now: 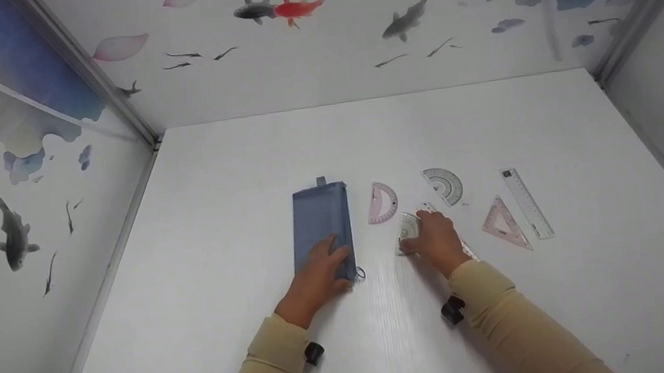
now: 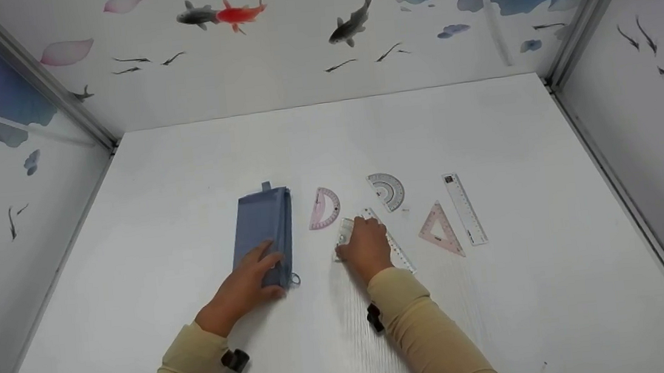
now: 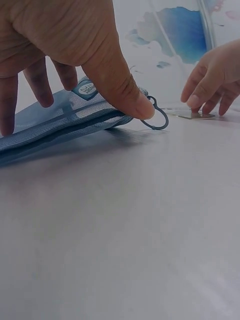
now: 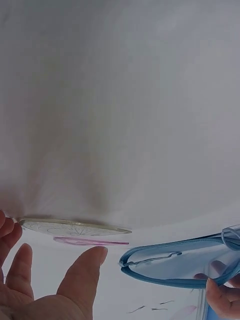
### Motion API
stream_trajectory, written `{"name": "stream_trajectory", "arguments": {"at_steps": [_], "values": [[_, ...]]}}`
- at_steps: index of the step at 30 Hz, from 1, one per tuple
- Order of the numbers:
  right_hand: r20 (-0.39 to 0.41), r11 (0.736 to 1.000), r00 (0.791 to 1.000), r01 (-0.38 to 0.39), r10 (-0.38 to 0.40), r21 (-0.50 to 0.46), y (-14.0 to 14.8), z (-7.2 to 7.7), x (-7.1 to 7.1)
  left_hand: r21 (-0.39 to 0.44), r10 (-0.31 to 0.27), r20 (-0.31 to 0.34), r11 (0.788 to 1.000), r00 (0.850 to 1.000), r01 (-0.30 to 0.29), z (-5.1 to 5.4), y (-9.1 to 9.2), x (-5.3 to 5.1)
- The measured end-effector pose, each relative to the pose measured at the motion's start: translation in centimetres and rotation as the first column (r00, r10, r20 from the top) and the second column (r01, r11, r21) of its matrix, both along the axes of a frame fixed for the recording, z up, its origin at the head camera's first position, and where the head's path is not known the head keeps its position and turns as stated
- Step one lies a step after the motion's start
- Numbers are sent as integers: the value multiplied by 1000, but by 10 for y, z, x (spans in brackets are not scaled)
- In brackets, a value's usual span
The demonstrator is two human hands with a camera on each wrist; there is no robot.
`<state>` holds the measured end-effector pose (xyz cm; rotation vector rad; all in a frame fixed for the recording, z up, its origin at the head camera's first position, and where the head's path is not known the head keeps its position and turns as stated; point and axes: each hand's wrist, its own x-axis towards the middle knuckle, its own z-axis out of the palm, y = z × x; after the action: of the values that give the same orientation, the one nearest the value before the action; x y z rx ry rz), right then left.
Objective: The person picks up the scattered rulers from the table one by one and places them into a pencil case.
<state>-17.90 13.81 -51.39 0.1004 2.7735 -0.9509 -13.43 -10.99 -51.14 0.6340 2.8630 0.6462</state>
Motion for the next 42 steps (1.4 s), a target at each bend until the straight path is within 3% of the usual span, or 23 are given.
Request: {"name": "stream_trajectory", "arguments": {"at_steps": [13,22,33,42], "values": [[-28,997,999,40,-38,60,-8,-4,1,6,-20,-56,1000,998,20,-1,-2,0],[-42,997,999,15,-12,70,-6,-6,-2,9,-13,-55,1000,998,13,1,-2,1],[49,997,999,14,-18,76,-6,-1,-10,22,-17,-49,1000,999,18,2,-2,2],[46,998,999,10,-13,54,-3,0,-12,21,-26,-73,999,997,28,1,-3,1]]}}
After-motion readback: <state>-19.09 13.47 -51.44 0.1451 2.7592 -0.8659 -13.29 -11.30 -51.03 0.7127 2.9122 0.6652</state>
